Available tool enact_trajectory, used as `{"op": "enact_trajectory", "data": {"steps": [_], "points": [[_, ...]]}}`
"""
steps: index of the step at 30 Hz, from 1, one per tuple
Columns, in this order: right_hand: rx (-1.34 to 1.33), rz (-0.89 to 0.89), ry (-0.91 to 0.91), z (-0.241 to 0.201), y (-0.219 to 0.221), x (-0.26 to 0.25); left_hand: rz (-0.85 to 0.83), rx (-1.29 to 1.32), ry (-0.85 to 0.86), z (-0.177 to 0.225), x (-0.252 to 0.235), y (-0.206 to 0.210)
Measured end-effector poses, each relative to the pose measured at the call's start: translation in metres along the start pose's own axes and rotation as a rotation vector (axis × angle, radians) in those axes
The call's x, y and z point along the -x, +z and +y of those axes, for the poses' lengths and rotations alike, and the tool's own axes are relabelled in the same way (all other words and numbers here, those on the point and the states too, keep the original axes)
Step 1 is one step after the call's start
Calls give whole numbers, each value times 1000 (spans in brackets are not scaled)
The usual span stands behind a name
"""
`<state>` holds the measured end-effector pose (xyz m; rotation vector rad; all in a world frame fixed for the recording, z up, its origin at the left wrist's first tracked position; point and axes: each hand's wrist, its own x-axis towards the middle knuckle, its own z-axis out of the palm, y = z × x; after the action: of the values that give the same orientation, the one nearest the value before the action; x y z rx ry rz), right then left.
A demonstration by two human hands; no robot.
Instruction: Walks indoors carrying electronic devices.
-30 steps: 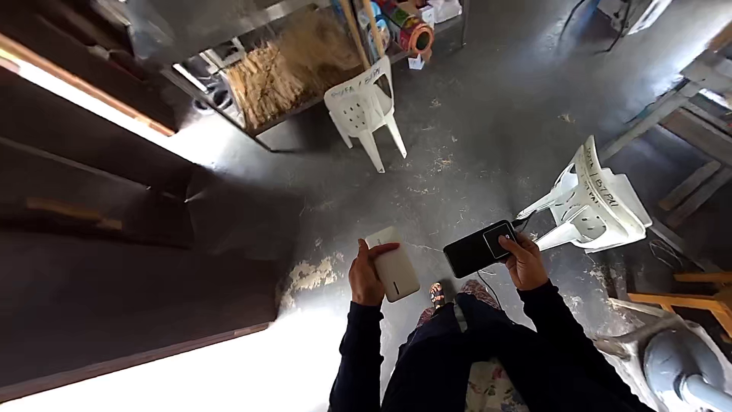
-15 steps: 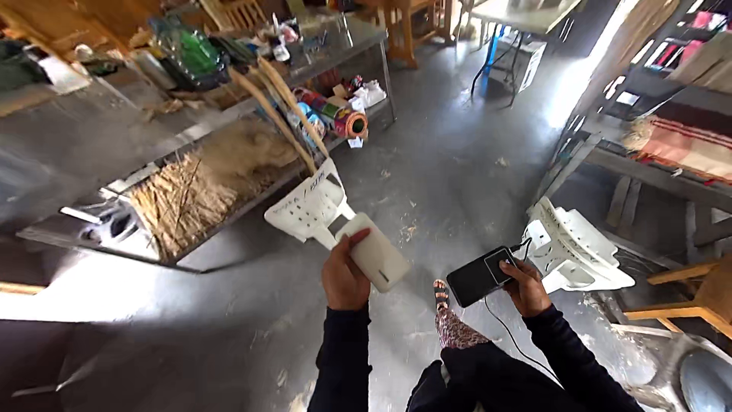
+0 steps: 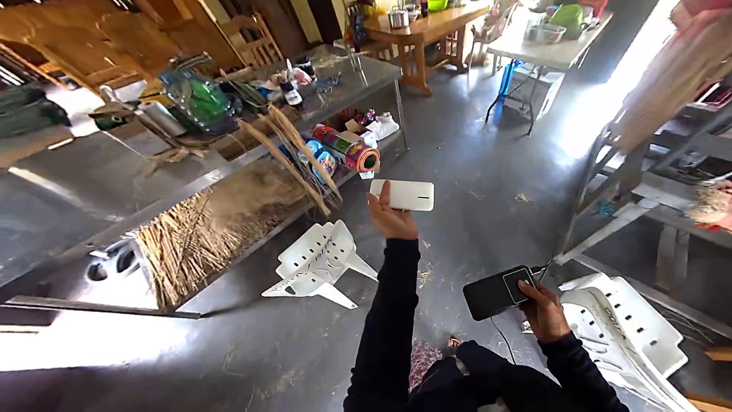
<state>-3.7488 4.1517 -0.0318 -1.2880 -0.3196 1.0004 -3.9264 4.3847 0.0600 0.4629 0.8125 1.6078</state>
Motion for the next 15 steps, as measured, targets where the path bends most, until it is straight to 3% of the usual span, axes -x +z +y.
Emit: {"op": "enact_trajectory", "data": {"steps": [9, 15], "points": [[-99, 60, 11, 10, 108, -131, 6, -70, 101, -46, -169, 16], [-152, 144, -21, 10, 182, -209, -49, -132, 173, -56, -290, 30]]}}
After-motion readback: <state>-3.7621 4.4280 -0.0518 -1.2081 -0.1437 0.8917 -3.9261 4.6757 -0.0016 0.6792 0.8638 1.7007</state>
